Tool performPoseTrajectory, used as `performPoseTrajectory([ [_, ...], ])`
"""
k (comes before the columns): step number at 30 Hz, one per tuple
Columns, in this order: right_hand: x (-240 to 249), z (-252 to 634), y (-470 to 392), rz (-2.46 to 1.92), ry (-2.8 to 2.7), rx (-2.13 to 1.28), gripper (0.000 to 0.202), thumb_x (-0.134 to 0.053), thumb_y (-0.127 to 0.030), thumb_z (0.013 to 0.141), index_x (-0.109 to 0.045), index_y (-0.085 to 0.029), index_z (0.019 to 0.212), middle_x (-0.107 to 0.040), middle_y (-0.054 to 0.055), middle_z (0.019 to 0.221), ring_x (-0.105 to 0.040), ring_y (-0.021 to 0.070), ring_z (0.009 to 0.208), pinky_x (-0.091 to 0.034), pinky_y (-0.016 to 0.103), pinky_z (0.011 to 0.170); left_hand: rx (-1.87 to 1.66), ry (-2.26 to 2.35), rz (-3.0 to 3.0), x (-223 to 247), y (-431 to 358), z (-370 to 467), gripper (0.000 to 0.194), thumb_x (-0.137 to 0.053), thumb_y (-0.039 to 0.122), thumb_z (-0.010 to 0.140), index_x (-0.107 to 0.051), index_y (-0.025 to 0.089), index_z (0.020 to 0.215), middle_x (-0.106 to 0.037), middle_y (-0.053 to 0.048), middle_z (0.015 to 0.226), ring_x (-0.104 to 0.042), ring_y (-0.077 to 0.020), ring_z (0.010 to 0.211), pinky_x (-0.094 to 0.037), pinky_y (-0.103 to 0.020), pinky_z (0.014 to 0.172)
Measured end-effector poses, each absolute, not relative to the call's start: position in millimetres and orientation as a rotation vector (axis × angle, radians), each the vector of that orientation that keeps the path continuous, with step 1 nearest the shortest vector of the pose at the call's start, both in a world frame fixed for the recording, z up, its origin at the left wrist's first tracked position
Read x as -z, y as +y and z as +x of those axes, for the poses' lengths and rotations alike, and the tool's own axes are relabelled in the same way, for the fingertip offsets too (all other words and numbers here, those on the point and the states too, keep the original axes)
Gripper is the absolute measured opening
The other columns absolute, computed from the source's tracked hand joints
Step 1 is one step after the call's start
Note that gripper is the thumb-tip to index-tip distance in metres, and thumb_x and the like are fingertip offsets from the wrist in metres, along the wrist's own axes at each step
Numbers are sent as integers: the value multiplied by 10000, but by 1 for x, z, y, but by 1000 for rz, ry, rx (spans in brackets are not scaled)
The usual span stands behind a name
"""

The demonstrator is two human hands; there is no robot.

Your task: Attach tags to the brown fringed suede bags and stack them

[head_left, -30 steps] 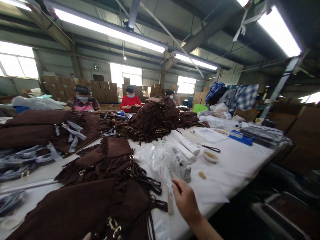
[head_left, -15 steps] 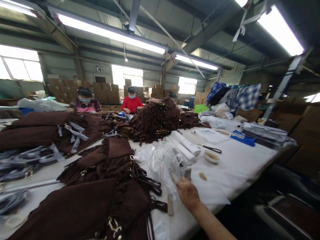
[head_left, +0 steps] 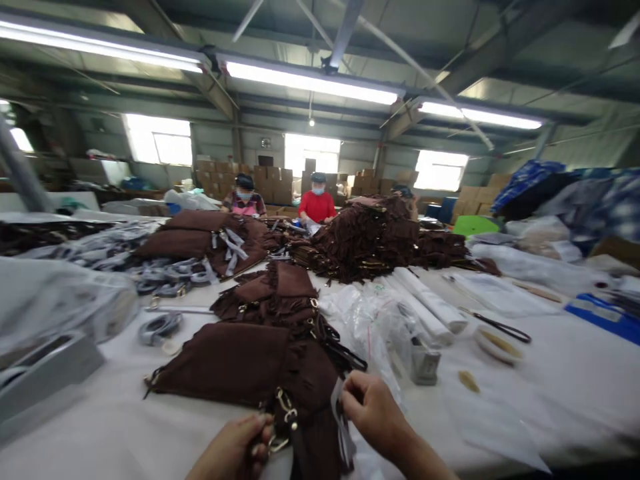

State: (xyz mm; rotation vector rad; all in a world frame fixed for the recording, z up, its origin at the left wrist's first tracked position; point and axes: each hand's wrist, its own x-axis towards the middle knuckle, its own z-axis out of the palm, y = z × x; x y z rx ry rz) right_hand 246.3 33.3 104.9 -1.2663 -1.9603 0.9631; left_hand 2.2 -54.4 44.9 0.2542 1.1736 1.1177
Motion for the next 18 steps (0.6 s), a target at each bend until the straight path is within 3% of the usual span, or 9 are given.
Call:
performPoseTrajectory([
  [3, -93, 205, 22, -1210, -2255, -828, 144, -501, -185, 719, -584, -184, 601, -610, 3, 604, -544, 145, 608, -312, 248, 555, -1118, 1224, 325, -59, -60, 8, 446, -776, 447, 623, -562, 134, 857, -541, 29, 675, -425, -29, 462, -267, -131, 413],
  [8, -85, 167, 18, -1072, -2527, -840, 133, -520, -166, 688, -605, -175, 586, -626, 9, 572, -526, 135, 560, -248, 251, 511, -1129, 1192, 464, -61, -63, 5, 509, -755, 554, 633, -533, 142, 832, -499, 55, 654, -392, -20, 450, -214, -142, 411],
  [13, -85, 151, 27, -1042, -2492, -999, 95, -549, -157, 660, -618, -158, 594, -628, 4, 585, -551, 133, 591, -298, 228, 521, -1118, 1280, 614, -54, -65, 5, 448, -802, 459, 568, -538, 161, 773, -446, 80, 488, -358, -54, 404, -194, -193, 396],
  [18, -74, 145, 20, -1096, -2097, -1340, 278, -538, -379, 787, -669, -135, 768, -632, 29, 662, -558, 144, 604, -391, 235, 552, -1193, 1258, 518, -51, -66, 5, 433, -802, 434, 530, -517, 174, 726, -435, 85, 454, -337, -49, 391, -198, -195, 407],
])
